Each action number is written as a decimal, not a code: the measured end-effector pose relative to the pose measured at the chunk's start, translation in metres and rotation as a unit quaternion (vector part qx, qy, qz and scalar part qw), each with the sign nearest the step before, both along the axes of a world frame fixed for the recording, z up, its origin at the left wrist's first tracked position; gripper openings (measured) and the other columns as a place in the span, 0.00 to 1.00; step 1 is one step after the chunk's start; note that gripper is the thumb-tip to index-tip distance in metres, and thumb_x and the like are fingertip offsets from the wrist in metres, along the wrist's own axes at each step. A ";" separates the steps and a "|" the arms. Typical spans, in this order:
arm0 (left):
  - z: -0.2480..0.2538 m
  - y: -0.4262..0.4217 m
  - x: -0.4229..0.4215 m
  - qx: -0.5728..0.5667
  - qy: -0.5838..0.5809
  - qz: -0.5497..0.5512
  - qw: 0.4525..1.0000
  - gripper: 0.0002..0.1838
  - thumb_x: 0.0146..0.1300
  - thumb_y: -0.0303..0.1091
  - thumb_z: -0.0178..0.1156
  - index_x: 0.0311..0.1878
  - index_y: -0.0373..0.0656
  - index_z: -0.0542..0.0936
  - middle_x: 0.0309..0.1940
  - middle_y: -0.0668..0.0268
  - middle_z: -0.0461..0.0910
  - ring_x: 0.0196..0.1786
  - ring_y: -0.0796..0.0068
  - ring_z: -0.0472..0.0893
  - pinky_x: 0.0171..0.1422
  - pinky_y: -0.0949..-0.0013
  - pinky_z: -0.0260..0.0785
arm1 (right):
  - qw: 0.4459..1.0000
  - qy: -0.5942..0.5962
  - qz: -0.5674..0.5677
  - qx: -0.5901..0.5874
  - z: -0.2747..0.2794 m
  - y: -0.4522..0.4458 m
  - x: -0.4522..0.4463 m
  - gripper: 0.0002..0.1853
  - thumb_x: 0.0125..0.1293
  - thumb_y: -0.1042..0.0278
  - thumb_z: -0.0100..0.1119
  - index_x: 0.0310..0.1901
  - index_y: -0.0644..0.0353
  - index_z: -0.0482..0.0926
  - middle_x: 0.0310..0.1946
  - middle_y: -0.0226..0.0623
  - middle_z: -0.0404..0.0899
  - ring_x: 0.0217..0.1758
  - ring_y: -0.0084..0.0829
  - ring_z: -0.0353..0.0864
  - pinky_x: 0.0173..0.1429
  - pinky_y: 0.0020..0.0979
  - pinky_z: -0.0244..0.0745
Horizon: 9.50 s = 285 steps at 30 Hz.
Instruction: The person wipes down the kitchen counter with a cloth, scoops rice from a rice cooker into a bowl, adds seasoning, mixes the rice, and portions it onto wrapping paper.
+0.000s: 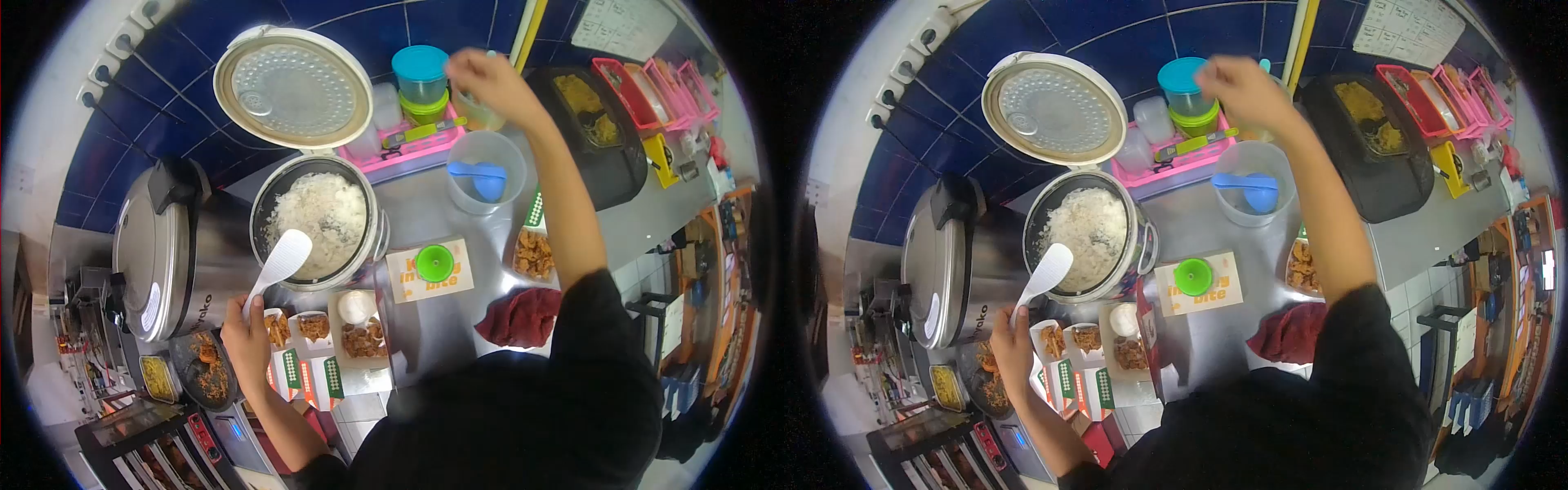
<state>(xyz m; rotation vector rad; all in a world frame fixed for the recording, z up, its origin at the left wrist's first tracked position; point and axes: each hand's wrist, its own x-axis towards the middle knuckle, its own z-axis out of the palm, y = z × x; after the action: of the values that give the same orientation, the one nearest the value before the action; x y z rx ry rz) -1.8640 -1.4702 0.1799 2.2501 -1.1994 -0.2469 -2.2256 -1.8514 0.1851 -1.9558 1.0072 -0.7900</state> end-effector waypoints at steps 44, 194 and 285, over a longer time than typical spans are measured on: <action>-0.005 -0.058 -0.016 0.023 -0.425 -0.031 0.904 0.07 0.63 0.36 0.61 0.37 0.49 0.87 0.33 0.65 0.85 0.43 0.59 0.80 0.62 0.44 0.62 | 0.881 -0.002 -0.459 -0.114 -0.109 0.125 -0.076 0.29 0.69 0.55 0.64 0.66 0.61 0.71 0.32 0.39 0.85 0.30 0.30 0.82 0.40 0.32 0.76; -0.077 -0.190 0.017 0.198 -0.122 -0.504 0.832 0.14 0.65 0.41 0.62 0.50 0.48 0.88 0.36 0.54 0.87 0.42 0.56 0.85 0.57 0.55 0.67 | 0.950 0.221 0.213 0.051 -0.096 0.130 0.106 0.64 0.50 0.46 0.78 0.76 0.74 0.47 0.36 0.67 0.82 0.47 0.62 0.84 0.55 0.50 0.78; -0.025 -0.136 0.070 0.094 0.181 -0.243 0.948 0.20 0.63 0.33 0.63 0.56 0.33 0.82 0.39 0.54 0.89 0.42 0.77 0.84 0.51 0.70 0.75 | 0.853 0.517 -0.075 -0.015 -0.101 0.159 -0.042 0.33 0.63 0.62 0.68 0.69 0.58 0.69 0.48 0.52 0.78 0.46 0.53 0.84 0.47 0.47 0.82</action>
<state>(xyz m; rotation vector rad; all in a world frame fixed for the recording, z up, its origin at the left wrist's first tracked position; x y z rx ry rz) -1.7937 -1.6061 0.1548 1.9035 -1.5496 -0.9556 -2.2677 -1.6922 0.0836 -2.3541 1.7611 0.2887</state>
